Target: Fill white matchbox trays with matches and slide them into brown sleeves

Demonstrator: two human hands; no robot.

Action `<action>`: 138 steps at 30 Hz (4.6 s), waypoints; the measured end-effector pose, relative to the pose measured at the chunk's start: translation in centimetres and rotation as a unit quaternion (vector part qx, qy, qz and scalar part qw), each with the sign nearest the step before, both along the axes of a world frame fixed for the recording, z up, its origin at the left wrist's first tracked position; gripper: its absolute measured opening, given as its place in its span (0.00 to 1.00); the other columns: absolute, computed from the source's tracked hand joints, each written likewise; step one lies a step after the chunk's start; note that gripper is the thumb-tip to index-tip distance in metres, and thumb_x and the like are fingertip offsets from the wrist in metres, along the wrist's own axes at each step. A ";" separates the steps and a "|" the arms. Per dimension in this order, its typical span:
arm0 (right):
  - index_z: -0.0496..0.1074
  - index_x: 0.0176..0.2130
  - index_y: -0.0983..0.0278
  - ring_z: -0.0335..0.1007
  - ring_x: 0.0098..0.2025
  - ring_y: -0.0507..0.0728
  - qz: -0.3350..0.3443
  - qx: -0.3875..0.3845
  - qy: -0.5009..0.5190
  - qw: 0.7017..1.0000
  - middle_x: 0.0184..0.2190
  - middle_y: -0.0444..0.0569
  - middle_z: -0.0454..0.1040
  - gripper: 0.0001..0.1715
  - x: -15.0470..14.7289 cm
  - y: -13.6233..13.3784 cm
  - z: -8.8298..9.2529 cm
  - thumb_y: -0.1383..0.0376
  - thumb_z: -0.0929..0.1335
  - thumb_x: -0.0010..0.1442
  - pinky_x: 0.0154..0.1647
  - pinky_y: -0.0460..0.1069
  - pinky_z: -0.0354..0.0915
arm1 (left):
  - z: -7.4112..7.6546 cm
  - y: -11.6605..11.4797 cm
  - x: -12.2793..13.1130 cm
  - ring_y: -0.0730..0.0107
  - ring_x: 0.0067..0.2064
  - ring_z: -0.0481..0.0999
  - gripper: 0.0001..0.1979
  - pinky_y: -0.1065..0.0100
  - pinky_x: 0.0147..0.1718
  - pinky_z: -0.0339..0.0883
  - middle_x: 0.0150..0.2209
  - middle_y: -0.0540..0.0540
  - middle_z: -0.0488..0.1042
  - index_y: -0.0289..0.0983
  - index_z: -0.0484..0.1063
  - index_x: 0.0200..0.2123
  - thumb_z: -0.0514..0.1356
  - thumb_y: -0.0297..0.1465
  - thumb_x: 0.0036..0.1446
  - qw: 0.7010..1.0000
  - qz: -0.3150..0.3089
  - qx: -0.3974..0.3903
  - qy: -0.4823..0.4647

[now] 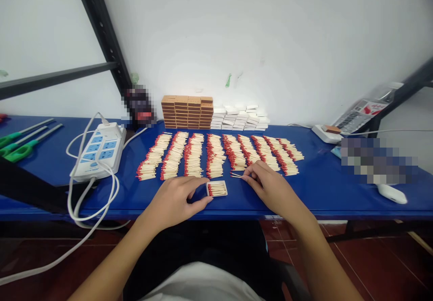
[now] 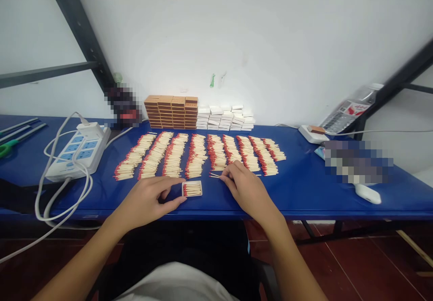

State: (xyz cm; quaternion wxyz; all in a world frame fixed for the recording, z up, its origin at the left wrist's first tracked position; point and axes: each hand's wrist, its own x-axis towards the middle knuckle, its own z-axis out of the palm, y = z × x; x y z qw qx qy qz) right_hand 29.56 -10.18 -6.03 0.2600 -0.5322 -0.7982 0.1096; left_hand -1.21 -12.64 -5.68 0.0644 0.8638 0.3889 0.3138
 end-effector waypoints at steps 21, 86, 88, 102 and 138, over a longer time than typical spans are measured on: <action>0.69 0.43 0.58 0.75 0.41 0.58 0.061 0.034 0.008 0.998 0.42 0.48 0.74 0.07 -2.2 -1.9 1.3 0.63 0.64 0.78 0.42 0.52 0.70 | -0.2 0.1 0.0 0.72 0.27 0.71 0.15 0.69 0.31 0.61 0.26 0.54 0.72 0.38 0.81 0.55 0.68 0.36 0.68 1.000 0.000 -0.005 -0.004; 0.70 0.42 0.58 0.76 0.42 0.60 0.023 0.065 -0.003 0.998 0.42 0.50 0.75 0.09 -1.2 -0.9 0.5 0.61 0.63 0.78 0.43 0.55 0.71 | 0.1 0.0 0.1 0.72 0.27 0.73 0.14 0.69 0.30 0.62 0.27 0.53 0.75 0.38 0.80 0.54 0.67 0.37 0.69 1.000 0.002 -0.004 0.005; 0.71 0.44 0.58 0.76 0.41 0.59 0.039 0.071 -0.004 0.997 0.42 0.50 0.75 0.09 -2.1 -1.6 1.0 0.62 0.64 0.78 0.43 0.54 0.71 | 0.1 0.0 0.0 0.72 0.28 0.73 0.15 0.69 0.31 0.62 0.27 0.53 0.75 0.38 0.80 0.55 0.67 0.37 0.69 1.000 0.001 -0.004 0.004; 0.73 0.44 0.58 0.76 0.40 0.59 0.064 0.099 0.000 0.993 0.41 0.50 0.76 0.06 -4.2 -2.3 1.2 0.62 0.66 0.76 0.40 0.53 0.72 | 0.1 0.0 0.1 0.71 0.28 0.73 0.15 0.68 0.30 0.62 0.28 0.53 0.75 0.39 0.80 0.54 0.68 0.37 0.68 1.000 0.003 -0.013 0.007; 0.72 0.40 0.58 0.75 0.42 0.61 -0.023 0.028 -0.034 0.999 0.42 0.49 0.76 0.07 1.2 -0.6 0.5 0.61 0.67 0.75 0.42 0.54 0.67 | -0.1 0.0 -0.1 0.72 0.28 0.73 0.14 0.68 0.31 0.62 0.27 0.53 0.74 0.39 0.81 0.54 0.68 0.37 0.68 1.000 0.004 -0.002 0.005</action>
